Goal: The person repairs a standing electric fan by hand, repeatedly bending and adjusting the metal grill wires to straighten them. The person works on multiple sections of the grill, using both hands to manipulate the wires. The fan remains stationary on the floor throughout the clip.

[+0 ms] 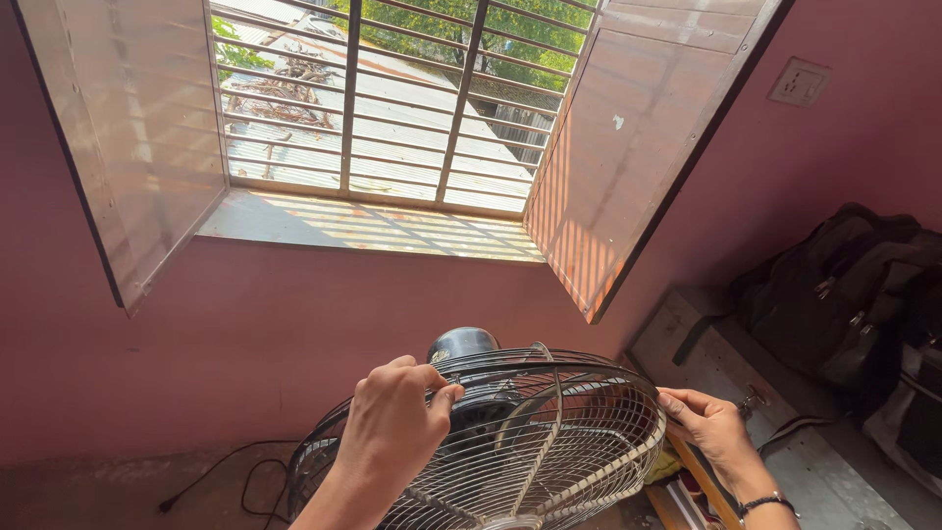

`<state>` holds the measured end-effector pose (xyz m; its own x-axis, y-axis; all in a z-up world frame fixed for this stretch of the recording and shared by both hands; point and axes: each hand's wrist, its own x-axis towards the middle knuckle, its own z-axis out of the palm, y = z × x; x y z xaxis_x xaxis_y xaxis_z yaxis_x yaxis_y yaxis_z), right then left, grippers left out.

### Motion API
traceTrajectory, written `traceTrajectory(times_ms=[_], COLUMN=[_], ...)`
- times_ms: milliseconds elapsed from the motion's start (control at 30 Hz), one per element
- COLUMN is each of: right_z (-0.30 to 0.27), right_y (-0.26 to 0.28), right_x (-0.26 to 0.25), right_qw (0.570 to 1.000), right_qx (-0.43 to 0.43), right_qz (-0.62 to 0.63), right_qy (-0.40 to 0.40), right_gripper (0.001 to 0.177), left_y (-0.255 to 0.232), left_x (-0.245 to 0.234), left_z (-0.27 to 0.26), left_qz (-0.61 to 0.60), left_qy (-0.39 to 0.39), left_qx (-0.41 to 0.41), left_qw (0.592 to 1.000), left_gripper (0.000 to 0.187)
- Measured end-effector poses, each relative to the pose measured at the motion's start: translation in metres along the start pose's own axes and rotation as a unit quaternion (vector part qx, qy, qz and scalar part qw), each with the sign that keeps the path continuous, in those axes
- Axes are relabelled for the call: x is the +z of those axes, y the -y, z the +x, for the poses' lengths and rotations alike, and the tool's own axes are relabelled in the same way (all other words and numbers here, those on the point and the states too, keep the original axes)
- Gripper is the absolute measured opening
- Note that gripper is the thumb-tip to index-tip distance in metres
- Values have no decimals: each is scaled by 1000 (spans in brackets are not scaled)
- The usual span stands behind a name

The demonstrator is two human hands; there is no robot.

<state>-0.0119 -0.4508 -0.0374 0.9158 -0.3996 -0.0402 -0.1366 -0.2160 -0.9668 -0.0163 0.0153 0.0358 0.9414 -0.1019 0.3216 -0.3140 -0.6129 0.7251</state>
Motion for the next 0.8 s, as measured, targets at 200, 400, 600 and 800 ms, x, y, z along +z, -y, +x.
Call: traceTrajectory(times_ms=[200,400,600,800], right_z=[-4,-7,-1,-4], right_y=[4,4,0,3], right_x=[2,1,-4,-3], right_qw=[1000,999,1000,999], right_qx=[7,22,-5,5], right_qz=[-2,-12,-22,-30], right_qy=[-4,-25,-11,-18], right_gripper=[35,34,34,35], left_y=[1,2,3,14], left_x=[2,6,11,14], left_z=[-1,5,8,6], left_qz=[3,-8,-12,-43], left_qy=[6,0,2,26], left_qx=[9,26,26,58], left_qw=[1000,1000,1000,997], left_gripper=[23,29,30,27])
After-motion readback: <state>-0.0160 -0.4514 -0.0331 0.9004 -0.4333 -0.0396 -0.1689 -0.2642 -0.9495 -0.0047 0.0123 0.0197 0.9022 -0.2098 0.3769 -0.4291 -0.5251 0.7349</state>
